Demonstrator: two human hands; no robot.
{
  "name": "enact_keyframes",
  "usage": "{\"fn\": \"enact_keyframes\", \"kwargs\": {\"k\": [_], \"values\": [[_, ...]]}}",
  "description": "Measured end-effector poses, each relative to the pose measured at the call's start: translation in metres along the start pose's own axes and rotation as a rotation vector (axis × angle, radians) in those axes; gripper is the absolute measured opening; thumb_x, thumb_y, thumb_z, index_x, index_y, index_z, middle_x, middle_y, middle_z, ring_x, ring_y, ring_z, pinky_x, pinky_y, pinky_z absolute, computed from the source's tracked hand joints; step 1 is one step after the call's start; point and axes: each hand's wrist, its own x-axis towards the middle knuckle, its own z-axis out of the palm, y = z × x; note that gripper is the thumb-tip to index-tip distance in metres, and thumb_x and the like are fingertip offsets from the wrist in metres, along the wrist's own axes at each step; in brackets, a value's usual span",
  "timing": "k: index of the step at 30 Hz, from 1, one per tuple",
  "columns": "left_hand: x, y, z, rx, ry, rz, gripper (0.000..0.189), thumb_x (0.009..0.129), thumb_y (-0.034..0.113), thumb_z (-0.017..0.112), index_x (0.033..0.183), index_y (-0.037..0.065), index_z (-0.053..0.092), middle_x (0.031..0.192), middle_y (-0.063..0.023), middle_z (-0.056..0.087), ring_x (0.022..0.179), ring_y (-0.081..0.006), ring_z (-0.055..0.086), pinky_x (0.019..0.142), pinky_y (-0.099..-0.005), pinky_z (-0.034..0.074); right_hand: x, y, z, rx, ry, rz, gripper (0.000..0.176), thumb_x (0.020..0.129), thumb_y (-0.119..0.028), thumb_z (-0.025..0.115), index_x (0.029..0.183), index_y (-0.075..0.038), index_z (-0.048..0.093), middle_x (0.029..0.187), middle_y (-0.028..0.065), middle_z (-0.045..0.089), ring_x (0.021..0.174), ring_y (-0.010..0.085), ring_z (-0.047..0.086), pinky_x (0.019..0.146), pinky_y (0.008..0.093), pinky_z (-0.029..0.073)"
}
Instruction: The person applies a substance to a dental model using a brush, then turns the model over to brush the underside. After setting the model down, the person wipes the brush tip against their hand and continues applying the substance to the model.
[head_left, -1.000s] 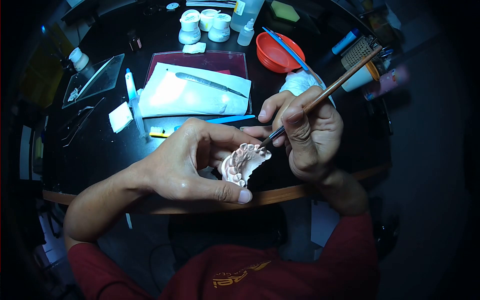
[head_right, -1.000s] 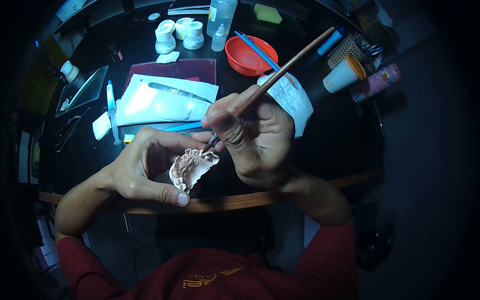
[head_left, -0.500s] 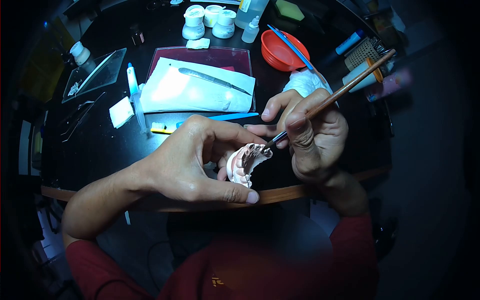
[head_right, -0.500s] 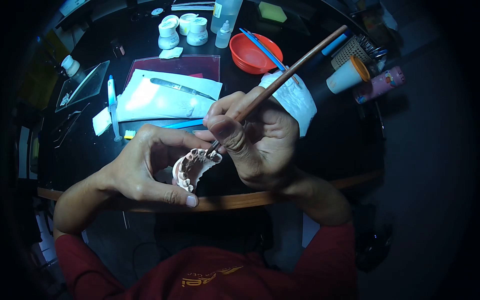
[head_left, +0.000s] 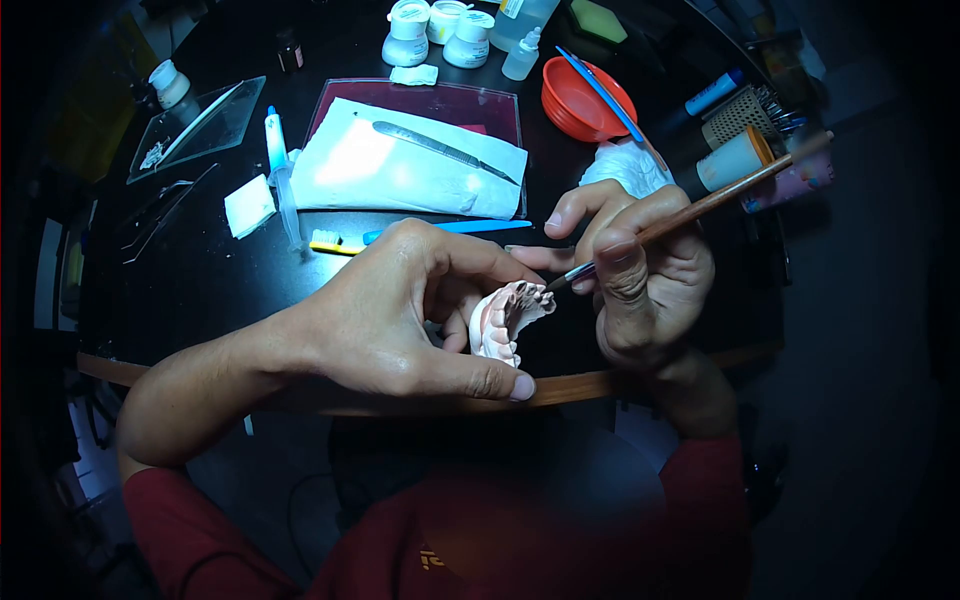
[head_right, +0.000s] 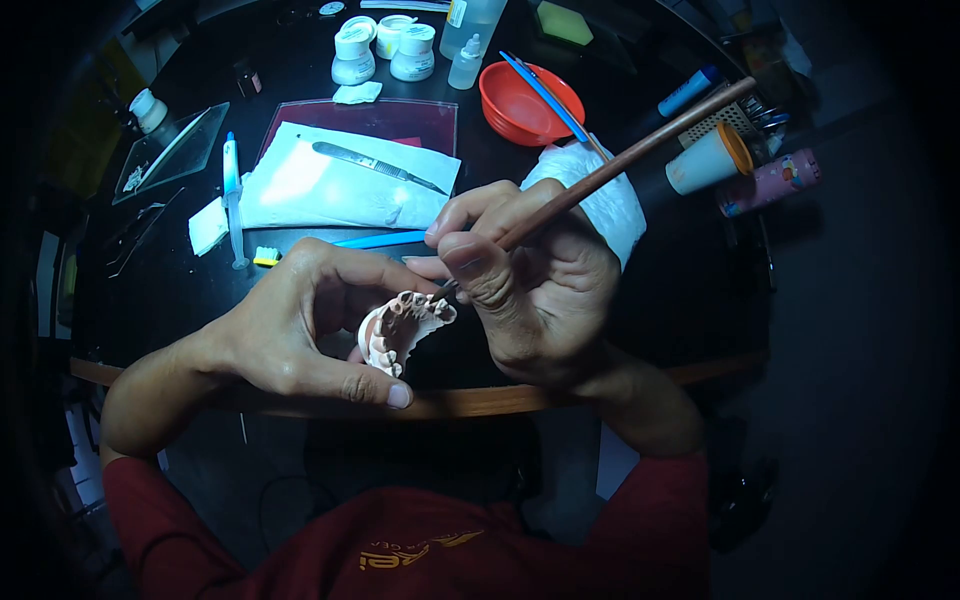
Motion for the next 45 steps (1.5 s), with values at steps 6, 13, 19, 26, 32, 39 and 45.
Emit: {"fn": "enact_keyframes", "kwargs": {"k": [6,13,19,26,32,39,45], "values": [[0.000,-0.006,0.001,-0.041,0.028,0.032,0.072,0.076,0.009,0.096,0.135,-0.013,0.061,0.124,-0.0177,0.072,0.110,-0.0169,0.069,0.096,-0.0319,0.054,-0.001,0.000,-0.001,-0.029,0.005,0.025,0.020,0.105,-0.014,0.067,0.109,0.001,0.055,0.107,0.0159,0.064,0.093,0.0129,0.069,0.086,0.0326,0.067],[0.000,-0.002,-0.001,0.027,-0.010,0.047,0.073,0.076,0.010,0.097,0.135,-0.012,0.061,0.124,-0.0181,0.072,0.110,-0.0172,0.069,0.095,-0.0317,0.055,0.000,-0.002,-0.002,-0.006,0.014,0.040,0.021,0.105,-0.017,0.067,0.108,0.000,0.055,0.105,0.0150,0.065,0.088,0.0098,0.068,0.081,0.0305,0.068],[0.002,-0.007,0.000,-0.031,-0.003,0.121,0.071,0.076,0.008,0.096,0.134,-0.012,0.062,0.134,-0.0206,0.067,0.113,-0.0172,0.068,0.097,-0.0319,0.055,0.001,-0.001,-0.001,-0.006,0.023,0.002,0.022,0.105,-0.017,0.068,0.109,0.001,0.054,0.102,0.0134,0.064,0.096,0.0137,0.068,0.081,0.0334,0.069],[0.003,-0.010,0.004,-0.153,0.031,0.232,0.066,0.078,0.007,0.094,0.134,-0.008,0.061,0.121,-0.0138,0.070,0.103,-0.0117,0.070,0.088,-0.0263,0.058,-0.001,-0.008,-0.008,-0.121,0.013,-0.095,0.021,0.104,-0.013,0.067,0.113,0.001,0.054,0.101,0.0108,0.064,0.108,0.0242,0.066,0.088,0.0392,0.066],[0.004,-0.012,0.002,0.057,0.262,0.358,0.068,0.073,0.011,0.099,0.127,-0.004,0.060,0.117,-0.0118,0.069,0.099,-0.0139,0.073,0.082,-0.0264,0.062,0.003,-0.018,-0.010,-0.400,-0.095,-0.227,0.021,0.094,0.004,0.067,0.113,0.002,0.057,0.094,0.0137,0.068,0.102,0.0305,0.067,0.095,0.0429,0.059],[0.007,-0.020,0.005,0.161,0.373,0.406,0.068,0.071,0.013,0.100,0.124,-0.002,0.060,0.113,-0.0115,0.070,0.097,-0.0154,0.075,0.081,-0.0282,0.065,-0.003,-0.015,-0.005,-0.429,-0.101,-0.204,0.026,0.081,0.012,0.071,0.098,-0.003,0.059,0.088,0.0116,0.066,0.106,0.0321,0.066,0.090,0.0426,0.065],[0.008,-0.020,0.005,0.236,0.396,0.437,0.067,0.070,0.013,0.100,0.122,-0.004,0.060,0.109,-0.0123,0.071,0.093,-0.0170,0.077,0.077,-0.0289,0.066,0.000,-0.020,-0.008,-0.492,-0.222,-0.198,0.029,0.080,0.014,0.065,0.102,-0.002,0.059,0.087,0.0122,0.063,0.112,0.0322,0.060,0.096,0.0505,0.066]]}}
